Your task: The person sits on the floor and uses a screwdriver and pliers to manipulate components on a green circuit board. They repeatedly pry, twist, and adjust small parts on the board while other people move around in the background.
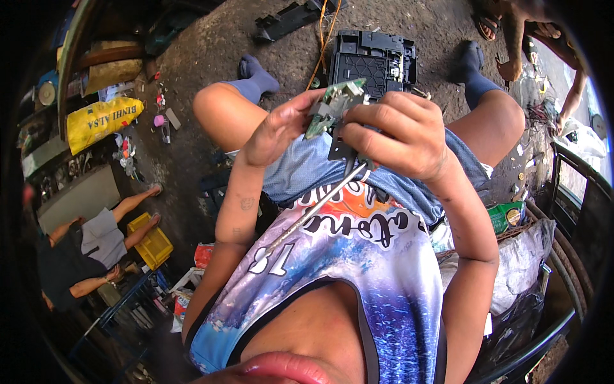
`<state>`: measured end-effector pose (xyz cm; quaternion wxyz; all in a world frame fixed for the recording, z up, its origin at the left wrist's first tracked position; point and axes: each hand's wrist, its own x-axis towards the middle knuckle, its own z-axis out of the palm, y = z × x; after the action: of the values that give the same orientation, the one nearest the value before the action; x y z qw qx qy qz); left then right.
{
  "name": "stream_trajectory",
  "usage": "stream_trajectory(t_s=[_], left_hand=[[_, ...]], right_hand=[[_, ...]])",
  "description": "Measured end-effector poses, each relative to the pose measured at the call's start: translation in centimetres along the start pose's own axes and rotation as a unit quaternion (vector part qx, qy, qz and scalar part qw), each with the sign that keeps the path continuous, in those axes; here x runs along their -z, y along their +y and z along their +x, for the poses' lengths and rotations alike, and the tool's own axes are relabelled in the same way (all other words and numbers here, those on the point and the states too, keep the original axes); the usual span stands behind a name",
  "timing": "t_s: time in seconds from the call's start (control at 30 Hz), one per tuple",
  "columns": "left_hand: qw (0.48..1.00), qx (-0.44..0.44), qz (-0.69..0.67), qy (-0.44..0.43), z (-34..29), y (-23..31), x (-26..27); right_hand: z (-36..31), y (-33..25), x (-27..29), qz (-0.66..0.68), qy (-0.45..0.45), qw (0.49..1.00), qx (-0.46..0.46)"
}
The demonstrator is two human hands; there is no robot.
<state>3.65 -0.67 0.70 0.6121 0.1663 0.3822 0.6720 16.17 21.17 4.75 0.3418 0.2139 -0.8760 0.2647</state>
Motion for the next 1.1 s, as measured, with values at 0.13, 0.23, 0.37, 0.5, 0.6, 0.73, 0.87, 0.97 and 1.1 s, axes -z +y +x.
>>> stream_trajectory(t_s=[0.13, 0.23, 0.37, 0.5, 0.6, 0.73, 0.87, 0.97, 1.1], left_hand=[[0.975, -0.012, 0.213, 0.068, 1.1, 2.0, -0.1], [0.966, -0.012, 0.24, 0.095, 1.8, 2.6, -0.6], [0.946, 0.002, 0.289, 0.145, 2.8, 2.1, -0.3], [0.883, 0.027, 0.445, 0.147, 3.8, 2.8, -0.5], [0.84, 0.066, 0.519, 0.143, 4.5, 3.2, -0.3], [0.781, 0.01, 0.604, 0.16, 5.0, 2.6, -0.2], [0.823, -0.007, 0.547, 0.155, 4.5, 1.4, 1.5], [0.825, -0.042, 0.535, 0.18, 4.2, 1.4, 0.9], [0.757, -0.218, 0.562, 0.251, 4.2, 0.6, 0.6]], right_hand=[[-0.4, 0.1, -0.8, -0.029, -0.015, 0.999, 0.029], [-0.4, 0.3, -0.8, -0.036, -0.023, 0.998, 0.043], [-0.5, 0.7, -0.8, -0.035, -0.034, 0.996, 0.077], [-0.6, 1.1, -0.9, -0.029, -0.061, 0.993, 0.1], [-0.5, 1.7, -1.3, -0.019, -0.072, 0.99, 0.118], [-0.9, 2.0, -1.7, -0.027, -0.107, 0.987, 0.121], [-1.1, 2.1, -1.6, -0.004, -0.114, 0.987, 0.117], [-1.5, 2.1, -1.5, -0.018, -0.114, 0.987, 0.108], [-2.3, 1.7, -1.8, -0.02, -0.106, 0.99, 0.087]])
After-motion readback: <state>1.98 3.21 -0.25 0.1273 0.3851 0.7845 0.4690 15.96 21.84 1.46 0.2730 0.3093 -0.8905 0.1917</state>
